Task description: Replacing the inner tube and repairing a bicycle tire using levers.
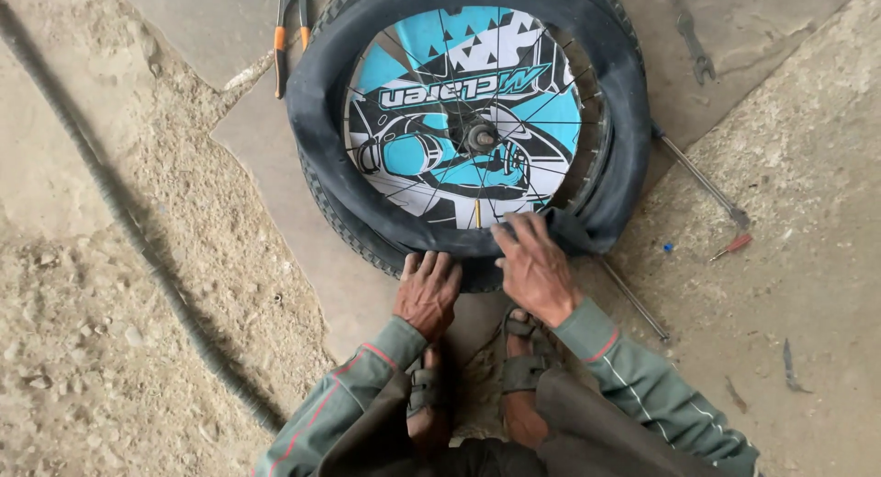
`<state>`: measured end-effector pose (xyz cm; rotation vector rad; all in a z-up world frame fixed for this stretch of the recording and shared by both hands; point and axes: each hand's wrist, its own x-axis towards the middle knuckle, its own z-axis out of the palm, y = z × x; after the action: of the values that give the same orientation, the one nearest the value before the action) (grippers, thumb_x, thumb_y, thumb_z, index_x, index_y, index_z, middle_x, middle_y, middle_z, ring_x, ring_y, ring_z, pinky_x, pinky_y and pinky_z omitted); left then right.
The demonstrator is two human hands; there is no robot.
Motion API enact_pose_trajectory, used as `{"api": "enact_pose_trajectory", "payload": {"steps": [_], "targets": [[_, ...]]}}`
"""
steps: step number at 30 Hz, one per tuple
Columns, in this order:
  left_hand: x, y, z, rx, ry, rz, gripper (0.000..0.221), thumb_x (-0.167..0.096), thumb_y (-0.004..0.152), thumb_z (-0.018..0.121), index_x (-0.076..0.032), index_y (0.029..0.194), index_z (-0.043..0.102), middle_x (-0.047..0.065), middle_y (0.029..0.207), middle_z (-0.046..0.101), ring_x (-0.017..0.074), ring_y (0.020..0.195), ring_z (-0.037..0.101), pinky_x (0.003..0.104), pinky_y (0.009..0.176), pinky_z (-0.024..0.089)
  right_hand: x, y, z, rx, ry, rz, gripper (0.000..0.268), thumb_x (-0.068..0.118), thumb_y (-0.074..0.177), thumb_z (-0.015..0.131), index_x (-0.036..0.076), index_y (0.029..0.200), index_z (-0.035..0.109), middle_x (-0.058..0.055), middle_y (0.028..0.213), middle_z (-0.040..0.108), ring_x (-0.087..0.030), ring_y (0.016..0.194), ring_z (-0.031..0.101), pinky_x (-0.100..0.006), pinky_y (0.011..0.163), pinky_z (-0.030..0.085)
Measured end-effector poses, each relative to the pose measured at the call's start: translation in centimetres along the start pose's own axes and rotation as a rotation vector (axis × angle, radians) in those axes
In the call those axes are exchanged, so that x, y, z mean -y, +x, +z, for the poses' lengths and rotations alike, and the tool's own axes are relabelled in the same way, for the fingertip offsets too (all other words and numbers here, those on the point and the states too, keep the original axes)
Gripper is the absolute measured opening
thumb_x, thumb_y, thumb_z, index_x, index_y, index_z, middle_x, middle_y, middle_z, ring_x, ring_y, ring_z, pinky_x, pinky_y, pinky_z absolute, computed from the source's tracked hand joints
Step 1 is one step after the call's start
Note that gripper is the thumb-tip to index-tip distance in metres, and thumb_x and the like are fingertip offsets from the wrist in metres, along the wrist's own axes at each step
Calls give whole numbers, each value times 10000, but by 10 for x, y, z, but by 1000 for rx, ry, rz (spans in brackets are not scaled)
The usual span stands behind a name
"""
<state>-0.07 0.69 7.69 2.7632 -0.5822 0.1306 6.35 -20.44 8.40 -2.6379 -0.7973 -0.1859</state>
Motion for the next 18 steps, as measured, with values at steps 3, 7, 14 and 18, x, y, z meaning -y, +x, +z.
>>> {"api": "enact_pose_trajectory", "payload": {"steps": [3, 7, 14, 18], "targets": [[2, 9, -2, 125, -73, -17, 354, -78, 709, 661, -37, 1058, 622, 134, 1059, 554, 322, 1053, 528, 473, 867, 403, -10, -7, 26, -20, 198, -45, 408, 21, 809, 728, -105, 1190, 655, -236, 1177, 617, -377, 1103, 563, -456, 873, 541], [-2, 11, -5, 70, -36, -49, 336, -59, 671, 655, -60, 994, 561, 130, 946, 527, 318, 954, 515, 452, 822, 385, 5, 7, 10, -65, 231, -9, 262, 15, 804, 734, -66, 1044, 666, -174, 1013, 629, -353, 984, 590, -470, 818, 534], [-4, -7, 12, 50, 50, -88, 272, -72, 736, 644, -62, 993, 553, 115, 889, 535, 317, 936, 518, 468, 859, 389, -6, -5, 49, -9, 175, -74, 50, -51, 848, 661, -18, 884, 658, -138, 872, 587, -315, 923, 611, -435, 777, 540], [-9, -3, 2, -96, 79, -38, 580, -78, 655, 624, 24, 1224, 580, 123, 907, 564, 306, 914, 524, 460, 860, 396, -9, -4, 31, 42, 286, -116, 107, -25, 788, 661, -16, 895, 669, -149, 885, 599, -336, 926, 613, -453, 789, 538]]}}
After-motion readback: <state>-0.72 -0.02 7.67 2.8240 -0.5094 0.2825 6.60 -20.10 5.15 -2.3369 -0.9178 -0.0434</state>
